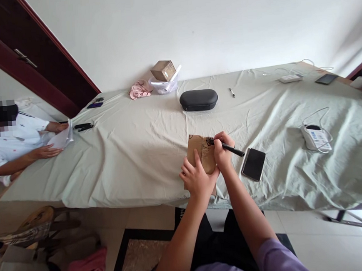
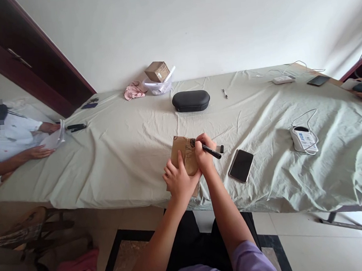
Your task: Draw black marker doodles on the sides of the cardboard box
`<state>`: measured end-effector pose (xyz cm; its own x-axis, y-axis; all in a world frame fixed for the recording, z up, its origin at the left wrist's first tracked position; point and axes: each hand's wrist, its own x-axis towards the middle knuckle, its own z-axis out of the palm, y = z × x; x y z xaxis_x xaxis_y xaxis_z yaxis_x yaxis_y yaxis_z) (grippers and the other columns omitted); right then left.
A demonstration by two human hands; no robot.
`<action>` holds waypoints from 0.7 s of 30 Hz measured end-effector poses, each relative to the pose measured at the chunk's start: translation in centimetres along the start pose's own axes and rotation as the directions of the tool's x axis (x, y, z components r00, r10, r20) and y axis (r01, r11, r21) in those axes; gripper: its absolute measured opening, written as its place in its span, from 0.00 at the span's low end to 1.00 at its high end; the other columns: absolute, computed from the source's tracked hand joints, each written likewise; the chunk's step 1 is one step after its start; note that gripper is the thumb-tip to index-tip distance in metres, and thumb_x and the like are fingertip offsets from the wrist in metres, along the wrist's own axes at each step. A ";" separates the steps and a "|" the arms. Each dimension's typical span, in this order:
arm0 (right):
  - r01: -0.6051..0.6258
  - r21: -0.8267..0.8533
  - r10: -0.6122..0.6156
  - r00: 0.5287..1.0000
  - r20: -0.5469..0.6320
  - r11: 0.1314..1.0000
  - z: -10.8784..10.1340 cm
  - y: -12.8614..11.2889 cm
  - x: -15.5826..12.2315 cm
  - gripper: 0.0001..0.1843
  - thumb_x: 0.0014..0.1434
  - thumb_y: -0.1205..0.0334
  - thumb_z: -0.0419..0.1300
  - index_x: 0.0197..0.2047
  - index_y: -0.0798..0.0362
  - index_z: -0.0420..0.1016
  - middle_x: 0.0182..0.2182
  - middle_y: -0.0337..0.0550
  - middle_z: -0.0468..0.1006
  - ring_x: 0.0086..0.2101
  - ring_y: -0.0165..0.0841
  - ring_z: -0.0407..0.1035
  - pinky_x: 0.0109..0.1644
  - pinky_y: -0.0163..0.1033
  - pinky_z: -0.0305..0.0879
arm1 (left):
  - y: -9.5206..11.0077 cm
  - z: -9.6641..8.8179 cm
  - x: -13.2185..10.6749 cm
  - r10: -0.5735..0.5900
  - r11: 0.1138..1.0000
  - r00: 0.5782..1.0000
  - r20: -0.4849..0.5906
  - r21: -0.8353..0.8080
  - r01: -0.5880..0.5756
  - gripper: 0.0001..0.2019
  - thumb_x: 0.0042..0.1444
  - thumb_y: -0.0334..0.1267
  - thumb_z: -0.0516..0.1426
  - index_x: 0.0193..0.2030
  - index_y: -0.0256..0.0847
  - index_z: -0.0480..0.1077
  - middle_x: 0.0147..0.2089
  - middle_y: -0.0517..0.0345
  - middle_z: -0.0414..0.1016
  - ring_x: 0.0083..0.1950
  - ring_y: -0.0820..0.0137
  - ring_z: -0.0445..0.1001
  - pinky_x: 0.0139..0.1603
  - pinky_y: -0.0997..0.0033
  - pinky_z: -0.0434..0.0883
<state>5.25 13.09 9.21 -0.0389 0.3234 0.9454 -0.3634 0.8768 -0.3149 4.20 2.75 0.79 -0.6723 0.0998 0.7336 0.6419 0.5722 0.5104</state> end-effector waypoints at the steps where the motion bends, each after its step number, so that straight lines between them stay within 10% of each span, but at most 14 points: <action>1: -0.005 -0.007 0.005 1.000 0.008 1.000 0.1 0.0 0.1 0.06 0.56 0.65 0.54 0.27 0.50 0.67 0.20 0.32 0.67 0.23 0.29 0.59 0.30 0.36 0.55 | 0.0 0.0 0.0 0.001 1.000 1.000 0.000 -0.001 -0.001 0.48 0.56 0.66 0.62 0.78 0.46 0.58 0.68 0.33 0.64 0.60 0.44 0.69 0.55 0.47 0.68; 10: -0.041 -0.082 0.043 0.999 0.023 0.996 0.2 -0.2 0.2 0.11 0.57 0.61 0.54 0.23 0.50 0.61 0.18 0.32 0.61 0.22 0.28 0.54 0.29 0.36 0.52 | 0.0 -0.3 0.1 0.003 1.000 1.000 0.007 -0.012 -0.003 0.47 0.57 0.67 0.61 0.78 0.46 0.59 0.68 0.33 0.64 0.59 0.44 0.70 0.54 0.46 0.68; 21: -0.049 -0.108 0.022 0.971 -0.237 0.993 -0.6 0.3 -0.8 0.11 0.57 0.63 0.52 0.24 0.50 0.60 0.20 0.33 0.61 0.24 0.30 0.56 0.31 0.37 0.54 | 0.0 -0.3 0.0 -0.002 1.000 1.000 0.017 -0.021 0.002 0.49 0.54 0.63 0.64 0.79 0.47 0.58 0.68 0.34 0.64 0.61 0.43 0.70 0.56 0.46 0.69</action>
<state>5.76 13.31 8.33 0.1749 0.4177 0.8916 -0.2587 0.8932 -0.3677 4.30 2.54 0.92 -0.6796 0.1127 0.7249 0.6482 0.5550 0.5214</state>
